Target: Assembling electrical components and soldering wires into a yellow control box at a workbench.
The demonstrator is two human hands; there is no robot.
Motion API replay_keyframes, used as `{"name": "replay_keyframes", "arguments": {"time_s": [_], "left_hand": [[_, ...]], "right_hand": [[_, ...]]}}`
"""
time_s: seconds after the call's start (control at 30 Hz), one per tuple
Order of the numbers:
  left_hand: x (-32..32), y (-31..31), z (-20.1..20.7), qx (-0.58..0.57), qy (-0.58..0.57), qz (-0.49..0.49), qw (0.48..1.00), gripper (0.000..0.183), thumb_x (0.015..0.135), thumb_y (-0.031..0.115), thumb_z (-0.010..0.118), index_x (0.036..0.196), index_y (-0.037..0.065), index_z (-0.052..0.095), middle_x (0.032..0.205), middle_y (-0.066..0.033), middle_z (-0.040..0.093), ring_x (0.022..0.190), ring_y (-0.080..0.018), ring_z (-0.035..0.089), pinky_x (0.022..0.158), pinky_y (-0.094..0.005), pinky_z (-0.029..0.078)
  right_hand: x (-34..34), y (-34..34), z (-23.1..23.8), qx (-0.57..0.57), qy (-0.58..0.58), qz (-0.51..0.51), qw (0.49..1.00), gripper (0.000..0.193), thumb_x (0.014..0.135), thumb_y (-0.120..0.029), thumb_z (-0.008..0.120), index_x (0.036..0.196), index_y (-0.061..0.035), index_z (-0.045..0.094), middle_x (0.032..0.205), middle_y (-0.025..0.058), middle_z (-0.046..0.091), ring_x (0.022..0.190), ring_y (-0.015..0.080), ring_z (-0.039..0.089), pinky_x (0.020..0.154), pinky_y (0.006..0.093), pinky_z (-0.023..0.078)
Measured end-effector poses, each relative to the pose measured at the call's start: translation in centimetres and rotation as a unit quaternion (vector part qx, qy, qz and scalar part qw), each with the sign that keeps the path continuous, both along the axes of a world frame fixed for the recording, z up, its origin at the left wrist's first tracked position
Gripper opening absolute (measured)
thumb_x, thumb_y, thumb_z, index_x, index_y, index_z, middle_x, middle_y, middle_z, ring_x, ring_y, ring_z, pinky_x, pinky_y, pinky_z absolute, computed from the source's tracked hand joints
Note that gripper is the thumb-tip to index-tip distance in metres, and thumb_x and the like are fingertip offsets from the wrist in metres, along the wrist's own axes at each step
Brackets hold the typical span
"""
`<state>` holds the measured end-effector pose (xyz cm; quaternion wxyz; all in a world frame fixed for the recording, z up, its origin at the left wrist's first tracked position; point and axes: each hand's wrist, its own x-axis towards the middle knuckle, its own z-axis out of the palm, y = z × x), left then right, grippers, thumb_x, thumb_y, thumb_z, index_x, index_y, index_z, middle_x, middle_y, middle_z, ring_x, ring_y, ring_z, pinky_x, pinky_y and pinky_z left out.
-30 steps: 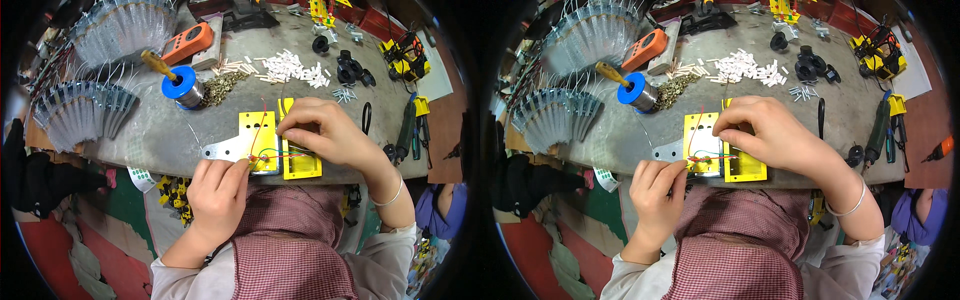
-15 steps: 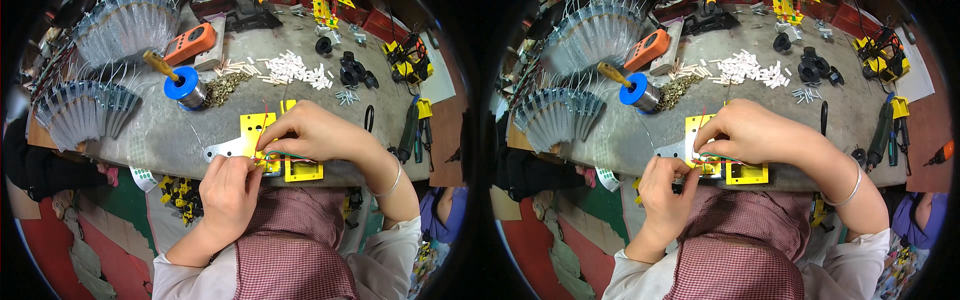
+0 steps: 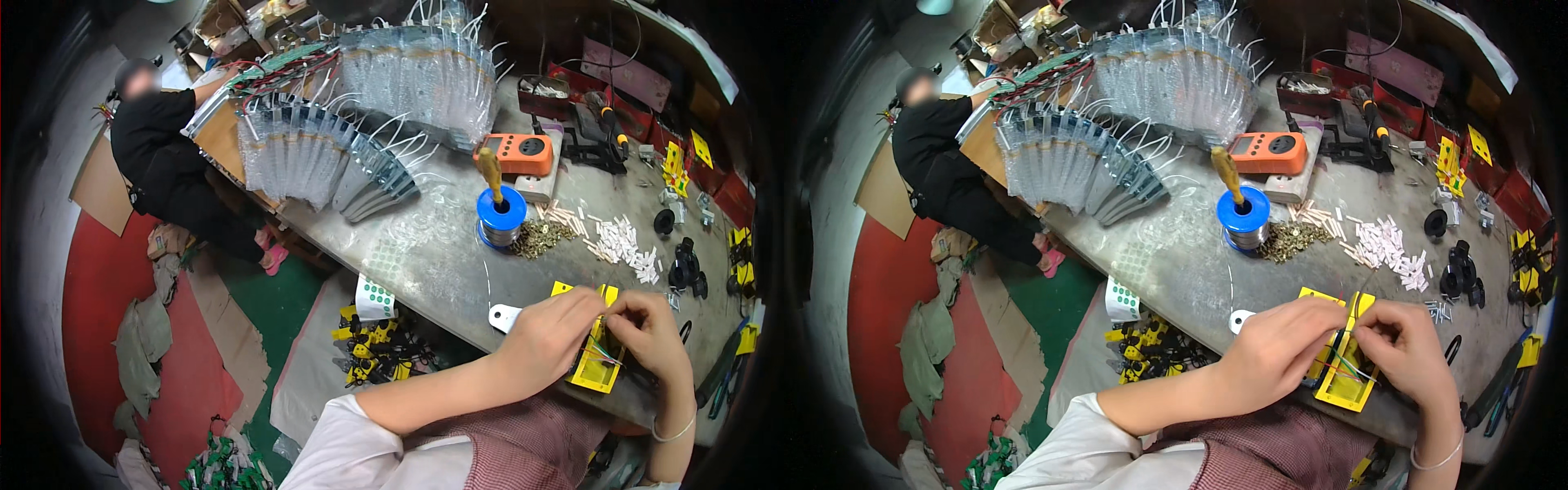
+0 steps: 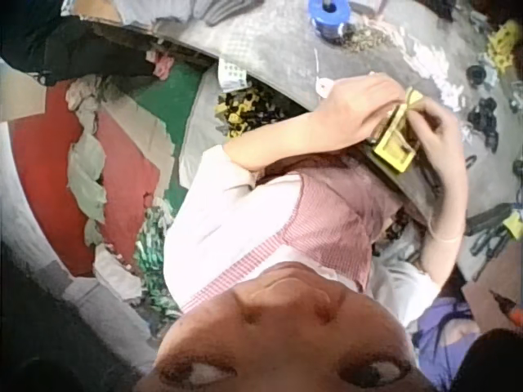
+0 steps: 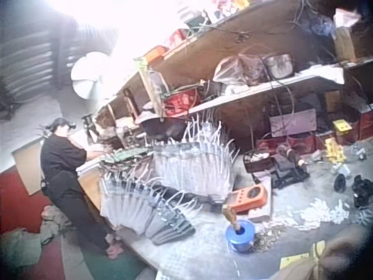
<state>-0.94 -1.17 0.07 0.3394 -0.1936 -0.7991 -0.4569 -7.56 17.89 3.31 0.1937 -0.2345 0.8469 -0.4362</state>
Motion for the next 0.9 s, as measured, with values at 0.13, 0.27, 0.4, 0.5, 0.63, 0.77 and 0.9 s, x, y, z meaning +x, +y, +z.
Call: {"name": "replay_keyframes", "arguments": {"time_s": [0.13,0.27,0.4,0.5,0.63,0.77,0.9], "left_hand": [[-2.4,1.0,-0.1,0.017,-0.111,-0.095,0.989,0.017,0.087,0.008,0.064,0.099,0.002,0.054,0.085,-0.0163,0.062,0.08,-0.0371,0.064,0.065,-0.0428,0.051],[-3.1,1.0,-0.3,-0.094,-0.195,-0.128,0.968,0.019,0.084,0.019,0.069,0.09,0.006,0.057,0.079,-0.0145,0.065,0.075,-0.0369,0.064,0.063,-0.0447,0.05],[-2.8,-0.3,0.2,-0.101,-0.179,-0.116,0.972,0.017,0.078,0.006,0.074,0.094,0.003,0.069,0.085,-0.0128,0.069,0.075,-0.031,0.066,0.068,-0.039,0.053],[-2.9,-0.5,0.4,-0.042,-0.195,-0.124,0.972,0.012,0.078,-0.004,0.07,0.089,-0.002,0.068,0.084,-0.0119,0.07,0.075,-0.0214,0.067,0.067,-0.0314,0.051],[-3.2,-0.9,0.7,-0.01,-0.267,-0.178,0.947,0.009,0.078,-0.001,0.071,0.087,-0.002,0.069,0.08,-0.0064,0.063,0.073,-0.0141,0.06,0.066,-0.0258,0.047],[-3.2,-0.3,0.9,0.039,-0.322,-0.193,0.926,0.009,0.081,0.004,0.071,0.086,-0.002,0.068,0.08,-0.0045,0.062,0.072,-0.0116,0.059,0.065,-0.0257,0.046],[-2.9,0.3,1.3,0.001,-0.316,-0.163,0.935,0.008,0.081,0.003,0.071,0.086,-0.003,0.067,0.079,-0.0045,0.062,0.071,-0.0115,0.058,0.064,-0.0264,0.046]], "right_hand": [[0.7,0.7,-0.1,-0.035,0.03,-0.045,0.998,0.007,0.08,-0.004,0.064,0.08,0.0025,0.063,0.065,0.0052,0.057,0.058,0.0081,0.05,0.053,0.0241,0.039],[1.7,1.7,-0.6,0.004,0.112,-0.092,0.989,0.009,0.081,-0.006,0.065,0.079,0.0019,0.061,0.067,0.0061,0.055,0.06,0.0114,0.051,0.055,0.0274,0.04],[0.9,1.1,-0.1,-0.028,0.108,-0.022,0.993,0.012,0.085,-0.01,0.066,0.083,0.0015,0.061,0.066,0.0066,0.053,0.06,0.0109,0.048,0.055,0.0288,0.04],[0.9,2.3,0.9,-0.049,0.079,-0.077,0.993,0.012,0.086,-0.01,0.066,0.088,0.0018,0.065,0.068,0.0057,0.058,0.061,0.01,0.052,0.057,0.0267,0.043],[1.9,3.8,0.8,0.034,0.125,0.0,0.992,0.017,0.085,-0.016,0.068,0.094,-0.0021,0.069,0.083,0.0092,0.065,0.074,0.0237,0.064,0.066,0.0336,0.049],[3.5,2.4,-1.4,0.117,0.246,0.043,0.961,0.015,0.082,-0.019,0.07,0.091,-0.0075,0.067,0.083,0.0086,0.058,0.079,0.0294,0.062,0.068,0.0392,0.05],[3.5,2.9,-0.6,0.099,0.288,0.021,0.952,0.012,0.081,-0.017,0.069,0.083,-0.0067,0.064,0.082,0.0084,0.055,0.077,0.0283,0.06,0.066,0.0406,0.049]]}}
